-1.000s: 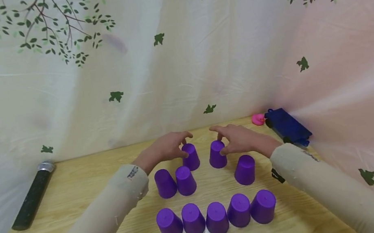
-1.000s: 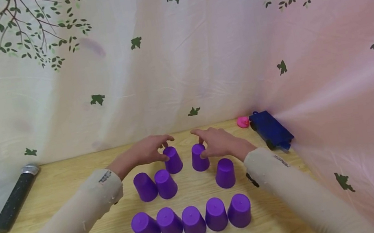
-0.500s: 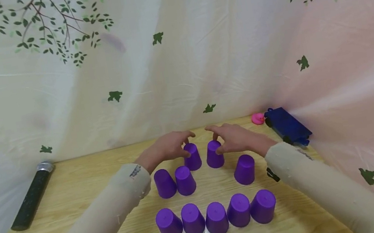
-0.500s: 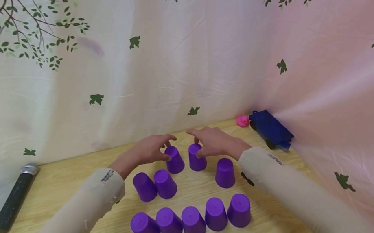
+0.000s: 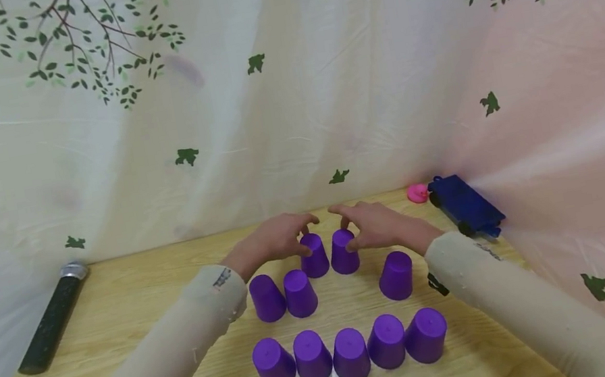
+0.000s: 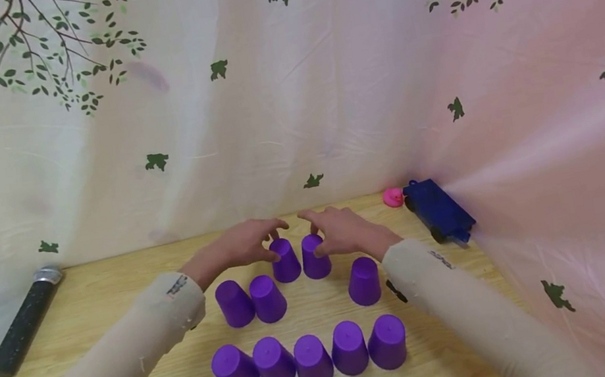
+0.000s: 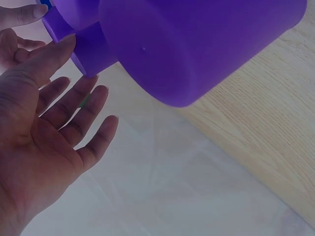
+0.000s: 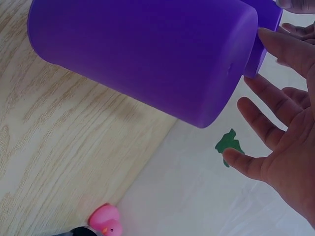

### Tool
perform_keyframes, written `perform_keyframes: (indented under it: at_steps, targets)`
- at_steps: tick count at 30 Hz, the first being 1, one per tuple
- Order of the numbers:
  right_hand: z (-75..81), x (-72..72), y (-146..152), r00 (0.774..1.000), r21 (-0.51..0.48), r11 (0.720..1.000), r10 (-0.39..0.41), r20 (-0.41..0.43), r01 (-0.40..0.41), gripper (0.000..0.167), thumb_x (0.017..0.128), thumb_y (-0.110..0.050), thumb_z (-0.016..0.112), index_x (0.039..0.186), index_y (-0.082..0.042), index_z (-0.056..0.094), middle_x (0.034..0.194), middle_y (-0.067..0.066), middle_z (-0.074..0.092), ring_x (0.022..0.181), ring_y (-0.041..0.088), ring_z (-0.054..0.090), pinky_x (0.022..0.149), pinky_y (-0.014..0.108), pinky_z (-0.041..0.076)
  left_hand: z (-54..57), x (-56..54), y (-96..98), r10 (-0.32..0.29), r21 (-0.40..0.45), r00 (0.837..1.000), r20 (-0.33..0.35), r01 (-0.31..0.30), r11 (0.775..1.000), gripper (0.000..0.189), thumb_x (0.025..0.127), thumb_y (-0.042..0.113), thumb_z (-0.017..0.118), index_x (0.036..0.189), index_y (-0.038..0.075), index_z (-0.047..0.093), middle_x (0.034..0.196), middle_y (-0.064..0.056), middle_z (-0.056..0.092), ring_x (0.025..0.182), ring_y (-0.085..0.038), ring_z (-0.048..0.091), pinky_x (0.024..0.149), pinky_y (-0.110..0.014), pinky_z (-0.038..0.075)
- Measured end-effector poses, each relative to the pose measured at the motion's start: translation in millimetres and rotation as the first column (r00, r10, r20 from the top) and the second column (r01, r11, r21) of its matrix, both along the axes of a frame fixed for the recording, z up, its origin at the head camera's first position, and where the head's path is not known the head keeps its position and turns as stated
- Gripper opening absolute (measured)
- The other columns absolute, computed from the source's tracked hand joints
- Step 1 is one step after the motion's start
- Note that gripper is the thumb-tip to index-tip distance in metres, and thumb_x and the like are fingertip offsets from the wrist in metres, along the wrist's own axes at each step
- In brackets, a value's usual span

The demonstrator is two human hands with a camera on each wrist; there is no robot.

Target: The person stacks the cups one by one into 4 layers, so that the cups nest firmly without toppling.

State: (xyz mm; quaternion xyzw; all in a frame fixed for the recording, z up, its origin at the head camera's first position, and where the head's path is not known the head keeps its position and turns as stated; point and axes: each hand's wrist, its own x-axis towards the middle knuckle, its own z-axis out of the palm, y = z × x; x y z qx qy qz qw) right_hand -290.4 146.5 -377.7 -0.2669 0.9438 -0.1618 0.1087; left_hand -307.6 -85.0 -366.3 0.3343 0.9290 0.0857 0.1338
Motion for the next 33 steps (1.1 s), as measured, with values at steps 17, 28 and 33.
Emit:
perform_keyframes:
  at_steps: [17,28,33]
  targets:
    - [-0.4,0.0,0.0,1.0,0.001,1.0,0.005,0.015,-0.005,0.084,0.087,-0.027,0.077,0.157,-0.016,0.031,0.128,0.006,0.067,0.121,0.032,0.057,0.102,0.052,0.048,0.4,1.2,2.0,-0.026,-0.009,1.0,-0.006,0.026,1.0,0.063,0.089,0.026,0.078,0.143,0.011,0.051,0.125,-0.009,0.069,0.116,-0.026,0.065,0.098,-0.041,0.053]
    - [0.5,1.8,-1.7,0.999,-0.004,1.0,0.01,0.038,-0.009,0.085,0.087,-0.026,0.078,0.157,-0.017,0.031,0.128,0.006,0.066,0.122,0.035,0.057,0.101,0.05,0.05,-0.2,4.8,0.7,-0.028,0.009,1.0,0.008,0.028,1.0,0.062,0.089,0.025,0.078,0.143,0.01,0.052,0.126,-0.01,0.069,0.118,-0.026,0.064,0.101,-0.041,0.052]
    - [1.9,3.5,-0.3,0.999,0.006,1.0,0.015,0.028,-0.015,0.085,0.087,-0.026,0.078,0.157,-0.015,0.031,0.127,0.007,0.067,0.121,0.034,0.058,0.099,0.051,0.05,-0.3,6.0,0.6,-0.02,0.006,1.0,0.013,0.02,1.0,0.062,0.089,0.025,0.077,0.143,0.011,0.052,0.127,-0.01,0.068,0.119,-0.026,0.064,0.101,-0.041,0.052]
